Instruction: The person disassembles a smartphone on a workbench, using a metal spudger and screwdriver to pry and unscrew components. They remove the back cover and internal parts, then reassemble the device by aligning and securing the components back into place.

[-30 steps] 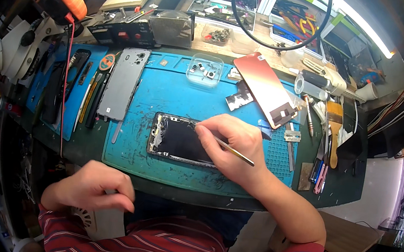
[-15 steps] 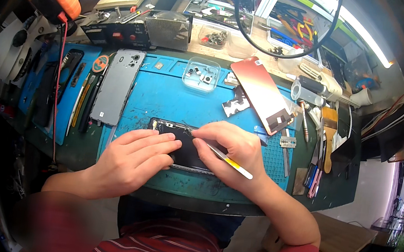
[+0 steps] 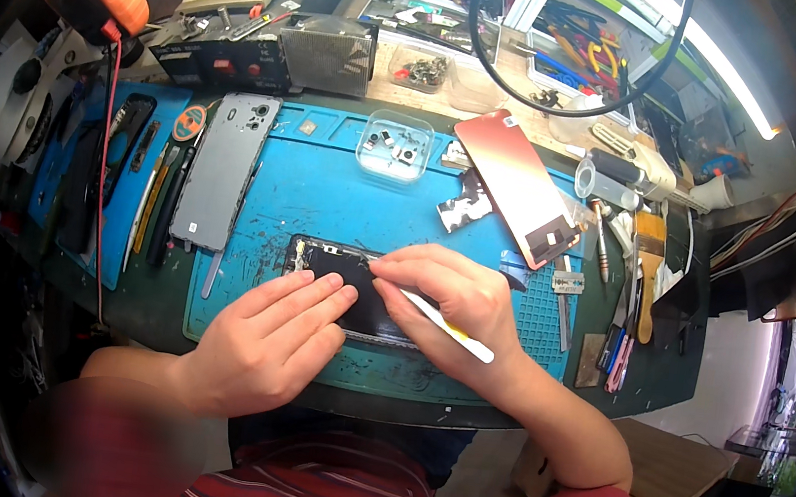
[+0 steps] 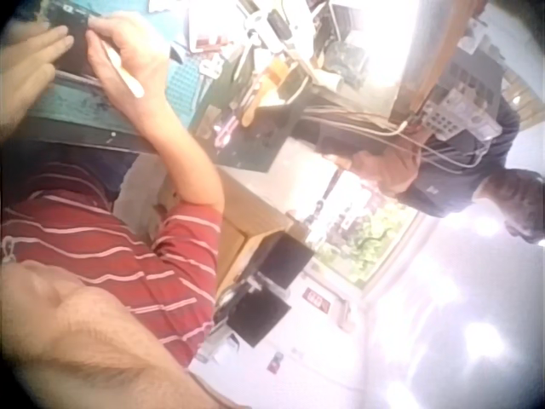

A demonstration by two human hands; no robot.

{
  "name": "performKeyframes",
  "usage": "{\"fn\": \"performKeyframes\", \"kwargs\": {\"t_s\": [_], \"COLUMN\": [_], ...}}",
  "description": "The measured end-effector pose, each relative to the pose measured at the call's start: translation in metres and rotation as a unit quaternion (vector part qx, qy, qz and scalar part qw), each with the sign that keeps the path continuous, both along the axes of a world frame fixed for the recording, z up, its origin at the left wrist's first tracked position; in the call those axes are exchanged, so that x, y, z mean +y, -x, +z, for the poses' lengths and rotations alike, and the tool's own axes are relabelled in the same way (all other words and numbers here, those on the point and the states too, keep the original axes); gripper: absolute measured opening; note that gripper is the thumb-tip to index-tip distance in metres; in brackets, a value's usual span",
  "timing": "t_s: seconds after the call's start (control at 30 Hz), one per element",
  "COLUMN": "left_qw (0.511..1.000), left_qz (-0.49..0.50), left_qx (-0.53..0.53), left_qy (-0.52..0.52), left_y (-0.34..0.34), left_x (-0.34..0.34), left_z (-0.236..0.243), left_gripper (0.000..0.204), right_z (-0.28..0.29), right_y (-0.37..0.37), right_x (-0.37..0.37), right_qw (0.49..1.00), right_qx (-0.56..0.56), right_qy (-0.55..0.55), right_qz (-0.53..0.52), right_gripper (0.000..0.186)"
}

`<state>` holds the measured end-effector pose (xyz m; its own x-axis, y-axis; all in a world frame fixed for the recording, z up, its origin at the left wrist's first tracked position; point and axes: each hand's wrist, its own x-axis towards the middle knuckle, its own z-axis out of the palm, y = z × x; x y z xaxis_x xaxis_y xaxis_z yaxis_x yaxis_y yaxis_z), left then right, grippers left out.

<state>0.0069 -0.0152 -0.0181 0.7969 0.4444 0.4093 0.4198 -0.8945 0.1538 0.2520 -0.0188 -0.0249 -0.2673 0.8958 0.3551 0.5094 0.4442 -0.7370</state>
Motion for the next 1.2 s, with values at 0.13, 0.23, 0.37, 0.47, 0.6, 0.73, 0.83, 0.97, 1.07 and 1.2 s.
{"fn": "performKeyframes", "kwargs": {"t_s": [0.13, 0.23, 0.37, 0.47, 0.6, 0.73, 0.83, 0.97, 1.07, 1.2], "left_qw": [0.999, 0.999, 1.0, 0.999, 0.998, 0.999, 0.999, 0.998, 0.985, 0.998], "left_qz": [0.022, 0.023, 0.025, 0.015, 0.012, 0.025, 0.03, 0.022, -0.069, 0.047], "left_qx": [0.016, 0.015, 0.004, -0.001, -0.002, -0.01, -0.02, -0.056, -0.137, -0.038], "left_qy": [-0.022, -0.022, -0.019, -0.04, -0.055, -0.024, -0.025, -0.01, -0.075, 0.022], "left_y": [-0.006, -0.006, -0.004, -0.003, -0.003, -0.006, -0.007, -0.007, 0.002, 0.051], "left_x": [-0.008, -0.008, -0.006, -0.004, -0.005, -0.009, -0.01, -0.021, -0.051, -0.069], "left_z": [0.0, -0.001, -0.003, -0.007, -0.009, -0.006, -0.008, -0.01, -0.015, -0.01], "left_gripper": [0.01, 0.011, 0.011, 0.014, 0.016, 0.01, 0.011, 0.012, 0.014, 0.024], "right_z": [-0.007, -0.01, -0.006, -0.005, -0.002, -0.003, -0.004, -0.004, -0.004, -0.005], "right_y": [-0.001, -0.001, -0.003, -0.003, -0.005, -0.005, -0.004, 0.002, 0.004, 0.0], "right_x": [0.005, 0.005, 0.001, 0.003, 0.006, 0.007, 0.007, 0.005, 0.004, 0.002], "right_qw": [1.0, 1.0, 0.997, 0.998, 0.998, 0.998, 0.998, 0.997, 0.996, 0.996], "right_qx": [0.006, 0.03, 0.052, 0.046, 0.035, 0.033, 0.034, 0.034, 0.047, 0.049], "right_qy": [-0.012, -0.001, 0.055, 0.036, 0.053, 0.05, 0.052, 0.061, 0.075, 0.076], "right_qz": [0.009, 0.004, -0.015, 0.002, 0.013, 0.013, 0.009, -0.012, -0.019, -0.028], "right_gripper": [0.018, 0.016, 0.016, 0.015, 0.015, 0.016, 0.015, 0.014, 0.016, 0.016]}}
